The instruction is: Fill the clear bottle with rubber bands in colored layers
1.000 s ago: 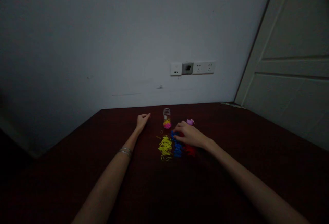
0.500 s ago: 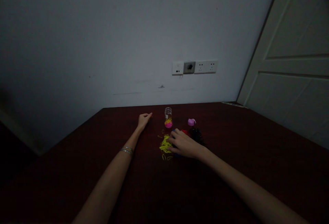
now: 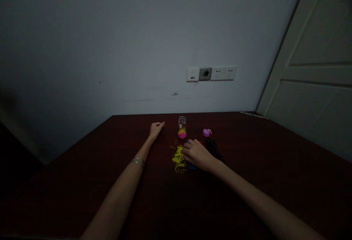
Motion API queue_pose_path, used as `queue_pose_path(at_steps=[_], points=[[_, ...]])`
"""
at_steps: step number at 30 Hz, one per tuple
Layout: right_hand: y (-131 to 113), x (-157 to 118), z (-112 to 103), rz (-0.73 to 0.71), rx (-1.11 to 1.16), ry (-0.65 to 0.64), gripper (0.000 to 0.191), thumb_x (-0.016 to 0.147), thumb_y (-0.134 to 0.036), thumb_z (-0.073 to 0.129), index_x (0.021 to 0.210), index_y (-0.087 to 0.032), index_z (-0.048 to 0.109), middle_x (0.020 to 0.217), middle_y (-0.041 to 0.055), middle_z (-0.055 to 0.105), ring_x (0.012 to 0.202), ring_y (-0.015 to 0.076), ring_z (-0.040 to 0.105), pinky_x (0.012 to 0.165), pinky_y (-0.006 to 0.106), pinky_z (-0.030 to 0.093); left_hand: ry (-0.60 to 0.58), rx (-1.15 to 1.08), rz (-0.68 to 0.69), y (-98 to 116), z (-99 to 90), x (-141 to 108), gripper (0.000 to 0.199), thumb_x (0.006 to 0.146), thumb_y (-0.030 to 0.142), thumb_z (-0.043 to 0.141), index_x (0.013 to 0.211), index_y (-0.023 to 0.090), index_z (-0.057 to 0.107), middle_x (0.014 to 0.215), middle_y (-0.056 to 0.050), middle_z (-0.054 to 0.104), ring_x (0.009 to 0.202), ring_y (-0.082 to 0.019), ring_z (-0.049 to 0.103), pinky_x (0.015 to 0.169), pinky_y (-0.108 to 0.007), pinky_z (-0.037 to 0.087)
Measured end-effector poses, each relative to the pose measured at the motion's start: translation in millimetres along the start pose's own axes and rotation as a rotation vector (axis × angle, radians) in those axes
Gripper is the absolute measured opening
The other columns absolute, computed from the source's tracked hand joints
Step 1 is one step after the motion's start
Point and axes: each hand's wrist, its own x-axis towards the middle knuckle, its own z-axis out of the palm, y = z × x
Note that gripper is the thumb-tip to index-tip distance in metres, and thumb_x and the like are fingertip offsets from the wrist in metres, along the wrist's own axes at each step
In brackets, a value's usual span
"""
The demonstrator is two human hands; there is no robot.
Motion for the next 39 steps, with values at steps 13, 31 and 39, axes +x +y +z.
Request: queue_pose_path(at_steps=[13,31,39], points=[[1,2,6,0.028,0.281,0.071,0.018,0.087,-0.027,0.047,0.087,-0.018,0.063,0.086,0.0052,0.061,0.087,0.0169,0.049,0.076,0.030,0.034,0.002,0.058,0.024,-2,0.5,0,0.040,0.065,0.051,0.057,0.057,0.013,0.063,0.042,0.002,0.045,0.044,-0.009,0.037,0.048,-0.023,0.026],[30,37,-31,0.170,0.726,0.396,0.013,0.076,-0.019,0.059,0.085,-0.017,0.068,0.085,0.0042,0.067,0.081,0.0149,0.059,0.075,0.029,0.044,-0.020,0.058,0.040,1,-0.4,-3,0.047,0.063,0.058,0.056,0.057,0.012,0.063,0.043,0.002,0.046,0.044,-0.009,0.037,0.046,-0.022,0.025],[80,69,-55,0.226,0.656,0.455,0.014,0.076,-0.018,0.056,0.083,-0.016,0.068,0.085,0.0044,0.069,0.081,0.0153,0.061,0.078,0.029,0.045,-0.015,0.038,0.043,3,0.2,-5,0.043,0.064,0.055,0.057,0.057,0.013,0.062,0.042,0.002,0.045,0.044,-0.009,0.038,0.046,-0.022,0.026]])
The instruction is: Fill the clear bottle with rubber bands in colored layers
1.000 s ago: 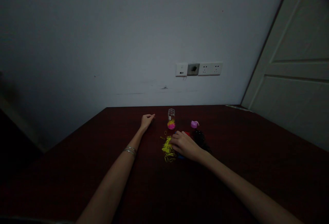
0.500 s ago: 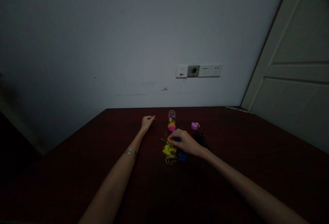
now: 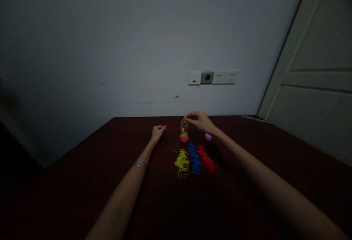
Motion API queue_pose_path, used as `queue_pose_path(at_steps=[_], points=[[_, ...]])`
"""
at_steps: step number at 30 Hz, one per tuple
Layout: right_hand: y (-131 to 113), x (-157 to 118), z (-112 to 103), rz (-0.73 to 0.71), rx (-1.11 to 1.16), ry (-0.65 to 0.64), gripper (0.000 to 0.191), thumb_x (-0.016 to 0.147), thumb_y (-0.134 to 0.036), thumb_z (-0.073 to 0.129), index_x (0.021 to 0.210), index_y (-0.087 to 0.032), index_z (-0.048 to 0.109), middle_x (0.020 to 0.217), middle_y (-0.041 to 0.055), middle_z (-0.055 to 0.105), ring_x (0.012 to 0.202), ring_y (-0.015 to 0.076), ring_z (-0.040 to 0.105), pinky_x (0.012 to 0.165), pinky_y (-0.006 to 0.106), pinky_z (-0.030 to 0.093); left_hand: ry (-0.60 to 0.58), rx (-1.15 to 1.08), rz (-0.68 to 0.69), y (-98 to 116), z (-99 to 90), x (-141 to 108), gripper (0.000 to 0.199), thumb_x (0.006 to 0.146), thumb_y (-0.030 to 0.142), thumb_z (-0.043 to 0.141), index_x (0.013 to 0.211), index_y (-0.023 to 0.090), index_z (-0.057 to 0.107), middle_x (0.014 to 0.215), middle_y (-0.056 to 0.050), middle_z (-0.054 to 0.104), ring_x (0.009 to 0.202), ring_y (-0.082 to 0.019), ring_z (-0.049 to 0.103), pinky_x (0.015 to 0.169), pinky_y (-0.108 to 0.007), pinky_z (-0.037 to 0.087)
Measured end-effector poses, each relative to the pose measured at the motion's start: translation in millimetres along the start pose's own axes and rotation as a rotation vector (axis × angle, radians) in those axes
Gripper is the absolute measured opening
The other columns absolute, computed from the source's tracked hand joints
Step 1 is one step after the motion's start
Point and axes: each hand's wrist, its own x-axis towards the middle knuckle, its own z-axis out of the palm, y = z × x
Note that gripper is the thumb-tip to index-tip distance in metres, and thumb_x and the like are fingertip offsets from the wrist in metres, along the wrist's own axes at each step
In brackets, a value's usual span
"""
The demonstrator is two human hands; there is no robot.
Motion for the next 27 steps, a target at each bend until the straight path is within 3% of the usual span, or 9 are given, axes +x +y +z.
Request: queue_pose_path(at_steps=[12,27], points=[[19,18,6,0.045,-0.075,-0.099,0.015,0.074,-0.015,0.056,0.083,-0.013,0.069,0.079,0.0054,0.069,0.072,0.0142,0.061,0.069,0.026,0.046,-0.006,-0.002,-0.002,-1,0.1,1,0.042,0.065,0.054,0.057,0.057,0.013,0.063,0.043,0.002,0.047,0.044,-0.009,0.039,0.046,-0.022,0.027],[17,20,6,0.049,-0.105,-0.045,0.013,0.071,-0.015,0.060,0.079,-0.014,0.071,0.079,0.0053,0.070,0.073,0.0151,0.061,0.069,0.026,0.047,0.003,0.019,0.017,-1,0.2,2,0.041,0.065,0.052,0.057,0.056,0.013,0.063,0.043,0.001,0.048,0.046,-0.010,0.041,0.048,-0.023,0.028]])
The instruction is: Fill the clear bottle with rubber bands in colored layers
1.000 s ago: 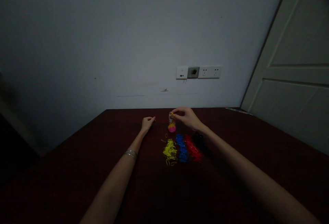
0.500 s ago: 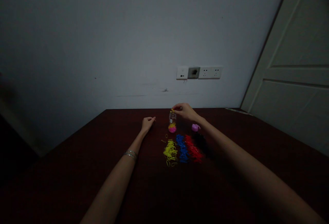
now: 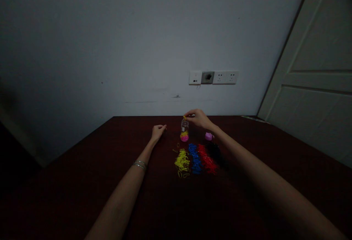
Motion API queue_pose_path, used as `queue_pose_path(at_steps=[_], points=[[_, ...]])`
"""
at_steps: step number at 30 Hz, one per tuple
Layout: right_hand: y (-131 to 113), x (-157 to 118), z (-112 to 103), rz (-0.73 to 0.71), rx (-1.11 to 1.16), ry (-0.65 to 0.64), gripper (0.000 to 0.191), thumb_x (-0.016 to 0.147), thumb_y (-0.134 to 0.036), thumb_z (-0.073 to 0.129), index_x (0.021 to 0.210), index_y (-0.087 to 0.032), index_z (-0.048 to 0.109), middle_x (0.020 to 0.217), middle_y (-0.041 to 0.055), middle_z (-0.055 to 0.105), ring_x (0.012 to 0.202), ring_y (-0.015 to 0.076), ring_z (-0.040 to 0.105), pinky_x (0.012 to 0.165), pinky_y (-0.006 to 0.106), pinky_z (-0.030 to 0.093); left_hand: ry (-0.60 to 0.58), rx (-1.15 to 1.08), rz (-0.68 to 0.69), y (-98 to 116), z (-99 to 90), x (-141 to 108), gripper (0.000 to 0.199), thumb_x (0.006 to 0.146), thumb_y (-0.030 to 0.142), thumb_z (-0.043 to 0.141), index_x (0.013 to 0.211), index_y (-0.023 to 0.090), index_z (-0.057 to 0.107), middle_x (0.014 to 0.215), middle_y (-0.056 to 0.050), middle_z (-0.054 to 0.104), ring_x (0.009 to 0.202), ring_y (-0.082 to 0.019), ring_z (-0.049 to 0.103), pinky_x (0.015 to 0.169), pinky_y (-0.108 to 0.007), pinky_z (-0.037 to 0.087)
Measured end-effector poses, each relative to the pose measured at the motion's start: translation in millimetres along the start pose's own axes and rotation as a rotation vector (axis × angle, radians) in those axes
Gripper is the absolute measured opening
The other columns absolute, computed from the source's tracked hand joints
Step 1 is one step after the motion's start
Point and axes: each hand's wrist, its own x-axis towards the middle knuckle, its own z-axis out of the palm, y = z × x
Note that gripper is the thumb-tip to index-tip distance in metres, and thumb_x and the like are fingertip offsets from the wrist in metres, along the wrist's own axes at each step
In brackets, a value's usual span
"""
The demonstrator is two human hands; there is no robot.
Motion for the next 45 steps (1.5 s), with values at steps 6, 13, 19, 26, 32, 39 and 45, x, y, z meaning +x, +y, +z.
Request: queue_pose_path(at_steps=[6,13,19,26,32,39,45], points=[[2,0,1,0.016,-0.015,-0.021,0.013,0.072,-0.016,0.060,0.079,-0.014,0.071,0.075,0.0047,0.069,0.070,0.0142,0.060,0.066,0.024,0.045,-0.003,-0.011,-0.013,-1,0.3,0,0.038,0.067,0.050,0.056,0.057,0.013,0.063,0.043,0.002,0.046,0.044,-0.010,0.039,0.048,-0.023,0.027],[5,-2,0,-0.011,-0.058,-0.031,0.015,0.075,-0.020,0.058,0.081,-0.014,0.071,0.078,0.0059,0.069,0.072,0.0144,0.059,0.067,0.025,0.045,0.006,0.013,-0.020,-1,-0.2,0,0.036,0.067,0.047,0.056,0.056,0.013,0.063,0.043,0.002,0.046,0.044,-0.010,0.040,0.049,-0.023,0.028],[4,-3,-2,0.008,-0.040,-0.037,0.017,0.073,-0.016,0.059,0.086,-0.013,0.070,0.085,0.0077,0.068,0.074,0.0143,0.059,0.069,0.025,0.045,0.010,0.024,-0.021,0,-0.2,-1,0.036,0.067,0.046,0.056,0.057,0.013,0.064,0.044,0.001,0.047,0.045,-0.010,0.041,0.048,-0.023,0.028],[3,0,-6,-0.016,-0.096,0.010,0.010,0.072,-0.016,0.060,0.077,-0.015,0.070,0.080,0.0047,0.067,0.073,0.0138,0.058,0.069,0.025,0.044,0.005,0.073,-0.020,4,-1.3,-1,0.036,0.068,0.046,0.054,0.057,0.012,0.064,0.043,0.002,0.047,0.046,-0.010,0.041,0.050,-0.022,0.029],[5,4,-9,-0.090,-0.171,0.014,0.011,0.074,-0.015,0.060,0.078,-0.016,0.070,0.082,0.0054,0.067,0.079,0.0156,0.058,0.074,0.027,0.043,0.006,0.071,-0.023,3,-1.1,0,0.037,0.067,0.046,0.054,0.057,0.012,0.063,0.044,0.002,0.048,0.047,-0.010,0.042,0.050,-0.022,0.029],[7,6,-7,-0.139,-0.246,-0.022,0.015,0.075,-0.012,0.058,0.082,-0.015,0.071,0.084,0.0068,0.067,0.080,0.0161,0.058,0.077,0.028,0.042,0.001,0.074,-0.011,2,-1.1,0,0.037,0.068,0.047,0.053,0.059,0.012,0.064,0.046,0.001,0.050,0.048,-0.011,0.044,0.050,-0.022,0.029],[5,3,-9,-0.126,-0.230,-0.035,0.014,0.075,-0.011,0.059,0.081,-0.015,0.071,0.083,0.0068,0.067,0.077,0.0158,0.059,0.073,0.026,0.044,-0.003,0.078,-0.023,1,-0.4,0,0.037,0.069,0.046,0.052,0.059,0.013,0.064,0.045,0.001,0.051,0.048,-0.011,0.045,0.050,-0.022,0.030]])
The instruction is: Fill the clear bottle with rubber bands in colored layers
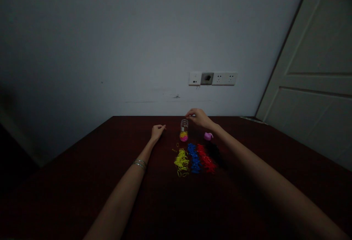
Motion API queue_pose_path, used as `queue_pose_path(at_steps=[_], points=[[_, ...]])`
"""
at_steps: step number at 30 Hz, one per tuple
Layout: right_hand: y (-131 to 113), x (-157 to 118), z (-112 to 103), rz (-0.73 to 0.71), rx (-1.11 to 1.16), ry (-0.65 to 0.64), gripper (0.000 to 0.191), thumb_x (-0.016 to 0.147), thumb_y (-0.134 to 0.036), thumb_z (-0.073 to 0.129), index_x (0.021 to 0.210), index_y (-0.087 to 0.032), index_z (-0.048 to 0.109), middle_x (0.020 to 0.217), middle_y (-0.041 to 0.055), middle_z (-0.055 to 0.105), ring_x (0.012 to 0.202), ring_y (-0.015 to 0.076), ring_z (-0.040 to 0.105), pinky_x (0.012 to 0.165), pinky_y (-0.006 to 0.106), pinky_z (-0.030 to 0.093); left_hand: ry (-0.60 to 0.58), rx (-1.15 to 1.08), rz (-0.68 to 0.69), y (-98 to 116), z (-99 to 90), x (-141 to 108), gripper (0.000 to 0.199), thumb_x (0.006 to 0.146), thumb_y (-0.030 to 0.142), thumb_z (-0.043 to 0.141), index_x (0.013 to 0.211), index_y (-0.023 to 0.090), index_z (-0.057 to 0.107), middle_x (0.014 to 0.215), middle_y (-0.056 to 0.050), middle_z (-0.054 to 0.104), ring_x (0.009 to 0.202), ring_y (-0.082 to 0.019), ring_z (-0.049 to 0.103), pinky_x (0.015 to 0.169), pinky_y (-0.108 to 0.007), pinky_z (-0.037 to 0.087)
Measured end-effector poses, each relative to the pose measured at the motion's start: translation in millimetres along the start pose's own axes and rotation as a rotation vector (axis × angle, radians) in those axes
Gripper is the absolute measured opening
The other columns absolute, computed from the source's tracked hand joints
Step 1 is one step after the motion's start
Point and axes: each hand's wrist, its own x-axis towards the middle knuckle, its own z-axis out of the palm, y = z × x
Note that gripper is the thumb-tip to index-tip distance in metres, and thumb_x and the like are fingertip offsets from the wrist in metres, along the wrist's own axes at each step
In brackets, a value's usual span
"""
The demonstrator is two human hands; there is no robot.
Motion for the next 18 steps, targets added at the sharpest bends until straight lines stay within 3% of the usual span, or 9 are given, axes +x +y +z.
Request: queue_pose_path(at_steps=[6,13,18], points=[[14,-21,-5,-0.028,0.016,0.084,0.017,0.079,-0.017,0.056,0.090,-0.017,0.069,0.087,0.0071,0.066,0.082,0.0176,0.059,0.078,0.032,0.045,0.000,0.010,0.019,-4,1.0,2,0.038,0.069,0.047,0.051,0.059,0.013,0.064,0.047,0.000,0.052,0.049,-0.012,0.045,0.050,-0.022,0.030],[35,-86,-16,0.124,0.106,0.171,0.027,0.084,-0.028,0.050,0.105,-0.020,0.063,0.098,0.0078,0.064,0.088,0.0185,0.059,0.079,0.034,0.047,-0.030,0.058,0.009,0,1.7,3,0.035,0.067,0.045,0.053,0.058,0.013,0.065,0.048,-0.001,0.055,0.054,-0.014,0.051,0.052,-0.022,0.033],[58,-130,-29,0.235,0.045,0.123,0.031,0.083,-0.033,0.047,0.107,-0.021,0.062,0.102,0.0072,0.064,0.093,0.0200,0.059,0.083,0.036,0.047,-0.048,0.034,0.001,3,3.5,2,0.029,0.066,0.039,0.055,0.067,0.013,0.068,0.056,-0.002,0.061,0.060,-0.015,0.054,0.056,-0.023,0.038]])
